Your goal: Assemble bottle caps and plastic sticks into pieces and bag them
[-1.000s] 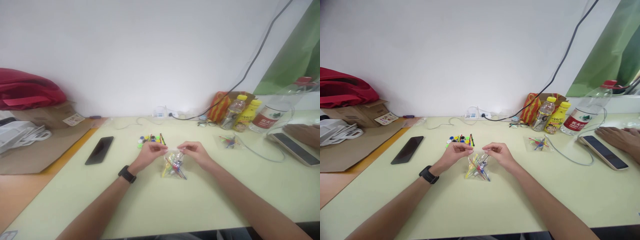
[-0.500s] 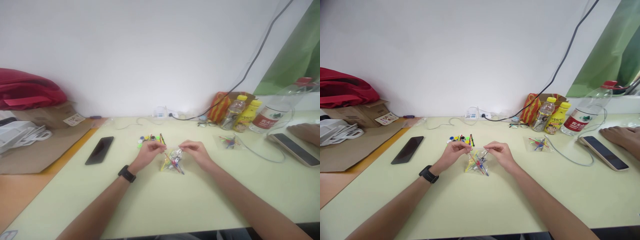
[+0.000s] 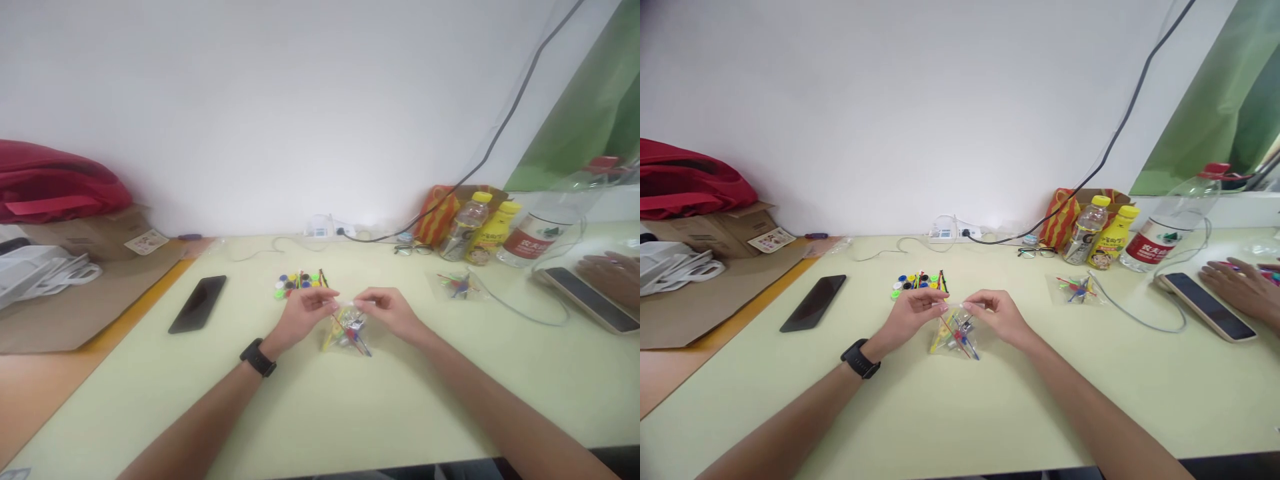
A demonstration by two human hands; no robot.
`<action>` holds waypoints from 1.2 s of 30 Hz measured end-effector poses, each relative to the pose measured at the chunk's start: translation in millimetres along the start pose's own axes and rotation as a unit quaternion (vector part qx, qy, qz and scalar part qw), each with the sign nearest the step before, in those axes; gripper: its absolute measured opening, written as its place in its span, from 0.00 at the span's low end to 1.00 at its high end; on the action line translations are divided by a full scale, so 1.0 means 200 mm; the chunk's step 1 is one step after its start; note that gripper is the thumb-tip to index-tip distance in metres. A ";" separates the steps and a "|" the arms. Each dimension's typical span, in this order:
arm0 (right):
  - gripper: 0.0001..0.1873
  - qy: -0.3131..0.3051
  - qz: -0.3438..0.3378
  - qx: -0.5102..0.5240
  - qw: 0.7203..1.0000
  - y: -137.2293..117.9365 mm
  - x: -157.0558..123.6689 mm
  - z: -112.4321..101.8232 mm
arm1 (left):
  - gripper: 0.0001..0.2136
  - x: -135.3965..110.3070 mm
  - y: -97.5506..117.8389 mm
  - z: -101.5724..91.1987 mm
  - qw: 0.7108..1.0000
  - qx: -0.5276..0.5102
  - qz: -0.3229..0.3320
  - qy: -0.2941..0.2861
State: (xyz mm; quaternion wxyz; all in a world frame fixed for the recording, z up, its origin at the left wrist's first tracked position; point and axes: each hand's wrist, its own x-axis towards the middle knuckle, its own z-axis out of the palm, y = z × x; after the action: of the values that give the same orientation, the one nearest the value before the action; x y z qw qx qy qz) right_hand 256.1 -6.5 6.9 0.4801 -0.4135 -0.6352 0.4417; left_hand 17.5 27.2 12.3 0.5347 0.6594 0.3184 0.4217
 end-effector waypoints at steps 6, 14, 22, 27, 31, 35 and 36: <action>0.11 -0.020 -0.044 -0.101 0.994 -0.05 -0.03 0.03 | 0.12 -0.02 0.05 0.04 0.997 0.054 -0.014 -0.060; 0.14 -0.044 -0.041 -0.133 0.989 -0.08 -0.04 0.04 | 0.11 -0.02 0.06 0.04 0.991 0.107 -0.024 -0.074; 0.16 -0.055 -0.051 -0.160 0.984 -0.18 -0.09 -0.06 | 0.14 -0.01 0.13 -0.02 0.988 0.129 -0.018 -0.081; 0.15 -0.066 -0.038 -0.176 0.982 -0.22 -0.21 -0.09 | 0.13 -0.05 0.21 0.03 0.976 0.160 -0.008 -0.149; 0.14 -0.050 -0.020 -0.209 0.977 -0.26 -0.34 -0.14 | 0.13 -0.08 0.24 0.06 0.964 0.195 0.003 -0.182; 0.13 0.036 -0.027 -0.258 0.965 -0.27 -0.51 -0.34 | 0.15 -0.07 0.21 0.05 0.974 0.178 -0.003 -0.139; 0.13 0.066 -0.036 -0.280 0.957 -0.27 -0.56 -0.41 | 0.15 -0.07 0.19 0.04 0.978 0.172 -0.005 -0.119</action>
State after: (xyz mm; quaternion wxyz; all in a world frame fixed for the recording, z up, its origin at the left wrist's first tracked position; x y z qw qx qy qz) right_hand 352.3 -113.3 42.5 0.4014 -0.5363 -0.7149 0.2001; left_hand 18.0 2.5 46.5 0.4494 0.7854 0.3234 0.2768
